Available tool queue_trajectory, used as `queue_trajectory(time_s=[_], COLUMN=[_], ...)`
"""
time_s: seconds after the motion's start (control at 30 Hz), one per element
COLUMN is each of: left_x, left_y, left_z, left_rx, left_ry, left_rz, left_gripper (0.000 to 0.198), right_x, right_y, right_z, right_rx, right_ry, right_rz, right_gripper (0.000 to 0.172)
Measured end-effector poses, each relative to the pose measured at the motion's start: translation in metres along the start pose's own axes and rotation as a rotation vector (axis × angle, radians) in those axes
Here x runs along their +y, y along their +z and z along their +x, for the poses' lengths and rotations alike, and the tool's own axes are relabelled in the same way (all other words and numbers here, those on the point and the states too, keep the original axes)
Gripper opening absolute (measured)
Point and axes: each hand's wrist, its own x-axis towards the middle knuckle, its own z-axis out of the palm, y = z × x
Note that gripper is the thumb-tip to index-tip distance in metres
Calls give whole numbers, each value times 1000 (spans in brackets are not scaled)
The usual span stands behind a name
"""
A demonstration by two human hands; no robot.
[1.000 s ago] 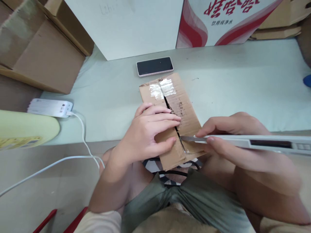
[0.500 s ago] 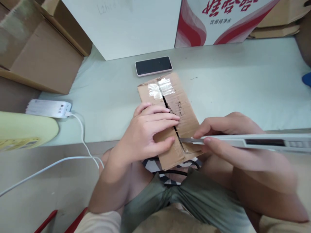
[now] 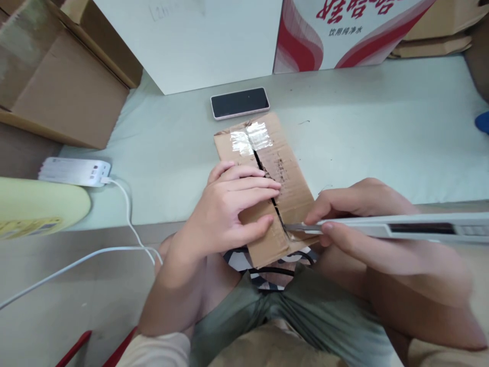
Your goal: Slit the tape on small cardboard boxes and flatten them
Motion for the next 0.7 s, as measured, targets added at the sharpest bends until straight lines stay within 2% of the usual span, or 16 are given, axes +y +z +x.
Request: queue_trajectory(time_s=[0.07,0.2,0.33,0.47,0.7], left_x=[0,0,0,0,-1], left_y=[0,0,0,0,1], left_z=[0,1,1,2,1], left_rx=[-11,-3,5,-7,16], left_ry=[-7,6,9,-7,17], left_rz=[-4,-4,-5,-4,-3], left_gripper=[26,26,25,26,25], right_x=[0,2,0,1,4], right_y=[0,0,0,-2,-4], right_z=[0,2,-1,-3,-4], right_rx=[71,-50,48,-35,17], right_ry=[-1,-31,-6,-4,0], right_rz=[-13,31,24,36,-14], right_gripper=[17,15,21,21,22])
